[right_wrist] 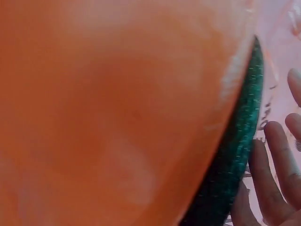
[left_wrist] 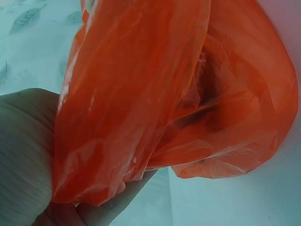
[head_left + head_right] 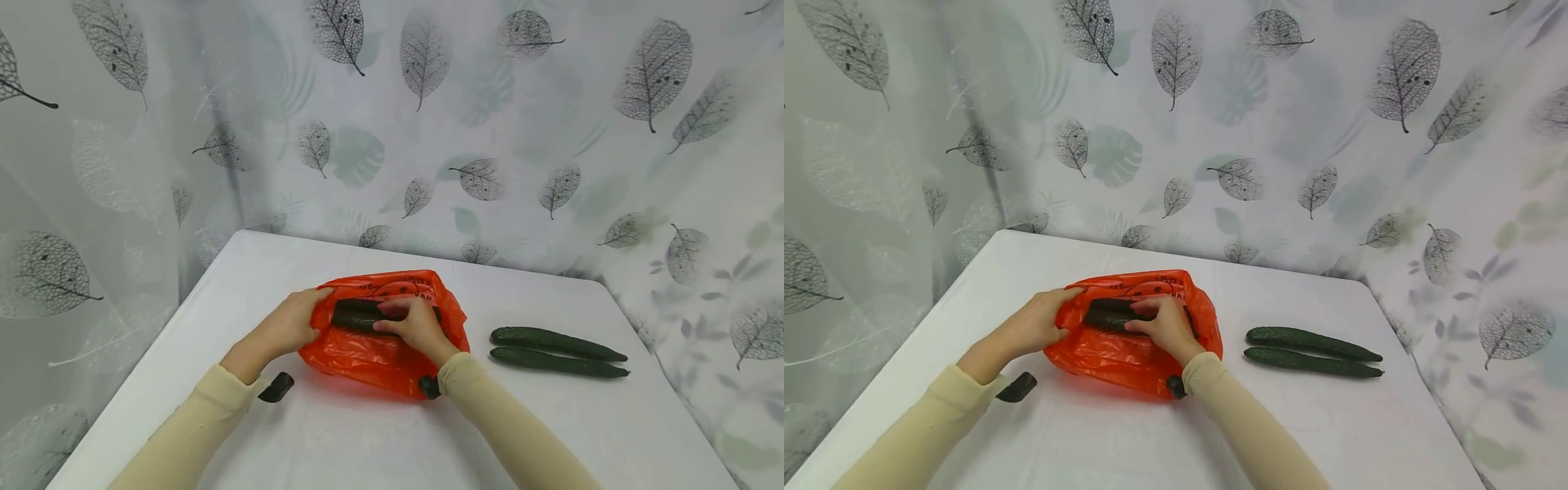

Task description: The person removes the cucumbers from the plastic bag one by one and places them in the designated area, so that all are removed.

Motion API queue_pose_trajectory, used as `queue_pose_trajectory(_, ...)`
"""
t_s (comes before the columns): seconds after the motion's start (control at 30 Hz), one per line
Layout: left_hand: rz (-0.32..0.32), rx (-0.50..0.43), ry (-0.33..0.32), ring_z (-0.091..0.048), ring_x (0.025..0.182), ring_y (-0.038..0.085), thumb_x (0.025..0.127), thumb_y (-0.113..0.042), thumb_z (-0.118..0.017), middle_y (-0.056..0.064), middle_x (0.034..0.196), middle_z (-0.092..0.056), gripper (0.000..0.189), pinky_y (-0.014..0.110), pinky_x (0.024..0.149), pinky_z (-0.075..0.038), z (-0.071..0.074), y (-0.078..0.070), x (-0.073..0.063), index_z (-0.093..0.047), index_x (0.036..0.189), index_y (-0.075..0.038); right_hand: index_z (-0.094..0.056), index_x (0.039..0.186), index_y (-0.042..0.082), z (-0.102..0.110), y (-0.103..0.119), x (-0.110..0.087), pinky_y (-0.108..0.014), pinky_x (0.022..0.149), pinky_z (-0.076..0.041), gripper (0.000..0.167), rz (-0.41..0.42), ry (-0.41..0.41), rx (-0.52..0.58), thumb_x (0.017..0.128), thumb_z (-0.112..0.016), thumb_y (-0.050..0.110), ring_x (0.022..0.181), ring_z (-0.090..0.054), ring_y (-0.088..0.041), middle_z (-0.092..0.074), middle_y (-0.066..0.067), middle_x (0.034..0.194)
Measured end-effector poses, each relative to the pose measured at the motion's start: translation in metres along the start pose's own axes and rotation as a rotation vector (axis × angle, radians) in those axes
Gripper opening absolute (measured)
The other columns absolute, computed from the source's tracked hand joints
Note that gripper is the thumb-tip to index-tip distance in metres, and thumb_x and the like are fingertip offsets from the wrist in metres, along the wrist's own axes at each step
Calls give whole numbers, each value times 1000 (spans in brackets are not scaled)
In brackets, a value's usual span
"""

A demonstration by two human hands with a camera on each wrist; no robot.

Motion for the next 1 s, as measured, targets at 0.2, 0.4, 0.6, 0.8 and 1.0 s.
queue_pose_trajectory(0.2, -3, 14, 9, -52, 126, 43, 81, 8, -74, 24, 139, -56, 70, 56, 106, -43, 0, -1, 1, -46, 145, 7, -79, 115, 12, -5, -4, 2, -39, 99, -50, 40, -7, 5, -93, 78, -89, 23, 115, -60, -21, -71, -2, 119)
queue_pose_trajectory(0.4, 0, 9, 13, -52, 127, 42, 81, 7, -74, 24, 139, -56, 71, 55, 106, -43, 0, 0, 1, -45, 146, 8, -79, 114, 18, -9, -6, -1, -40, 97, -51, 39, -42, 35, -177, 78, -89, 28, 112, -58, -20, -68, -4, 122)
queue_pose_trajectory(0.6, 13, 4, 18, -52, 127, 42, 82, 6, -74, 24, 139, -55, 71, 55, 106, -43, 0, 1, 1, -45, 146, 7, -80, 113, 19, -13, -6, -2, -37, 94, -52, 36, -37, 41, -209, 78, -89, 25, 108, -60, -18, -70, -2, 117)
queue_pose_trajectory(0.8, 16, 16, 17, -51, 127, 44, 82, 5, -75, 24, 140, -55, 71, 56, 107, -42, 1, 3, 1, -45, 147, 7, -80, 112, 20, -15, -7, -2, -39, 95, -51, 37, -46, 49, -203, 77, -90, 23, 109, -59, -19, -69, -2, 115)
queue_pose_trajectory(1.0, 16, 18, 17, -52, 126, 44, 81, 6, -74, 24, 139, -55, 71, 56, 106, -43, 0, 3, 2, -46, 146, 7, -78, 118, 22, -18, -8, -2, -41, 100, -48, 44, -41, 84, -236, 76, -89, 14, 117, -59, -21, -68, -2, 124)
Point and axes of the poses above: each hand's wrist, its own x-axis towards the middle knuckle, its own z-axis out of the back of the hand, y = z × x, the point moved 5 cm from there along x, towards the middle knuckle
